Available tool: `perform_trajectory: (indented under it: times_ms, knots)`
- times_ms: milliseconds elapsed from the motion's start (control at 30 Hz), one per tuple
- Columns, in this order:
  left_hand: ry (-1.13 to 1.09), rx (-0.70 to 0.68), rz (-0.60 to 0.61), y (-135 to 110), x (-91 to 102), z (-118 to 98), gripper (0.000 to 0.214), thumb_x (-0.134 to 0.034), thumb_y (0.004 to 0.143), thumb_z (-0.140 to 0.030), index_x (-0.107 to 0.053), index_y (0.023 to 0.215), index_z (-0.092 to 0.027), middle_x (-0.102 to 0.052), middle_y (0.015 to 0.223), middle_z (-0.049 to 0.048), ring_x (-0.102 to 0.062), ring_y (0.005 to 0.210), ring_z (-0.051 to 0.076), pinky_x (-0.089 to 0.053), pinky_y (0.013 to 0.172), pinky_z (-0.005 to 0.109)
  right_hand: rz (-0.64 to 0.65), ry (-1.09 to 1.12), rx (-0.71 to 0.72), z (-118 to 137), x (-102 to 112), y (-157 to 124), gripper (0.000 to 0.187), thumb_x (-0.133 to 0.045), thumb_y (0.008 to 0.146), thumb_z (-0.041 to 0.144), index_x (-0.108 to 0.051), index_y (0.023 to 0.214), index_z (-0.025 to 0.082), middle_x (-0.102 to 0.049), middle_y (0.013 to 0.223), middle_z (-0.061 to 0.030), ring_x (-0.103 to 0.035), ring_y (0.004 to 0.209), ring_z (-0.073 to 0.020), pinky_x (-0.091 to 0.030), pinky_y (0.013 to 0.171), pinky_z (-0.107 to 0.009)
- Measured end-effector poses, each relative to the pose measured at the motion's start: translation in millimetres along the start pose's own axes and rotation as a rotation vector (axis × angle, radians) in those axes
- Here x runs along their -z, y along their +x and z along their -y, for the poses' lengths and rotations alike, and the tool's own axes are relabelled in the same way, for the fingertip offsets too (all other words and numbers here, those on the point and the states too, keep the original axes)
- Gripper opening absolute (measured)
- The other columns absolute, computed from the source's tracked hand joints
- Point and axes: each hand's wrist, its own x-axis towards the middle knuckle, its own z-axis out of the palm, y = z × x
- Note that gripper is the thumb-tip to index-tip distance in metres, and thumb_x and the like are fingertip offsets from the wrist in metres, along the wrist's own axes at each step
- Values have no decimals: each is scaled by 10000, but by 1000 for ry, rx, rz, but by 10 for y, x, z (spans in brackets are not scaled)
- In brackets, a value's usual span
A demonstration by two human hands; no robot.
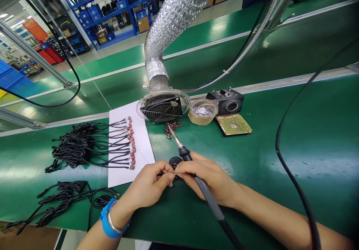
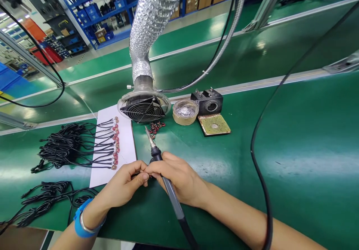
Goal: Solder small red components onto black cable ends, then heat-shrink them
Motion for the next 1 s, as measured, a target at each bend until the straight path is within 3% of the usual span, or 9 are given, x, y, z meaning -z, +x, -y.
perform_trajectory:
  times_ms: [167, 400, 500, 567, 733, 900, 1000]
  knots:
    - [-118, 52, -17, 20, -38, 35, 229, -532, 932, -374, -572, 862, -161, -570, 715, -8, -506, 683, 116, -380, 655, 237, 34, -45, 13, 27, -2, -37, 296, -496, 866, -6, -526, 1081, 195, -624, 763, -7, -423, 611, -136, -382, 593, -267]
    - [-203, 86, 33, 42, -19, 23, 258, -529, 918, -398, -564, 830, -158, -565, 626, -20, -484, 609, 105, -352, 638, 241, 56, -101, 26, 35, -44, -94, 274, -429, 913, 49, -511, 1125, 201, -585, 765, -8, -502, 664, -141, -439, 661, -290]
    - [-257, 113, 49, 65, 0, 15, 222, -534, 890, -368, -559, 806, -163, -548, 553, -38, -451, 537, 95, -328, 599, 237, 33, -139, 84, 1, -71, -97, 250, -438, 923, 75, -515, 1132, 189, -609, 765, -18, -517, 651, -147, -442, 638, -300]
    - [-241, 119, -2, 92, 18, 22, 165, -539, 858, -310, -562, 781, -165, -540, 523, -47, -434, 507, 90, -318, 581, 232, 21, -166, 79, -13, -71, -77, 263, -468, 908, 68, -526, 1136, 187, -653, 819, -38, -540, 668, -153, -450, 631, -303]
    - [-151, 116, -139, 174, 68, 95, 108, -516, 818, -231, -585, 764, -167, -556, 524, -47, -439, 510, 91, -325, 581, 228, -134, -144, -67, 110, 63, -14, 323, -489, 885, 24, -564, 1155, 184, -721, 963, -72, -623, 760, -162, -512, 681, -298]
    - [-133, 137, -134, 224, 75, 151, 119, -512, 819, -240, -594, 777, -165, -577, 557, -35, -438, 522, 95, -317, 571, 231, -229, -96, -270, 358, 234, -75, 460, -507, 912, 78, -500, 1344, 235, -732, 885, -21, -656, 711, -143, -536, 677, -279]
    - [-145, 150, -111, 253, 82, 146, 118, -524, 808, -254, -591, 771, -164, -578, 559, -32, -427, 521, 95, -306, 563, 232, -247, -81, -362, 422, 260, -128, 380, -546, 910, 160, -574, 1282, 233, -689, 849, -28, -627, 671, -143, -518, 601, -271]
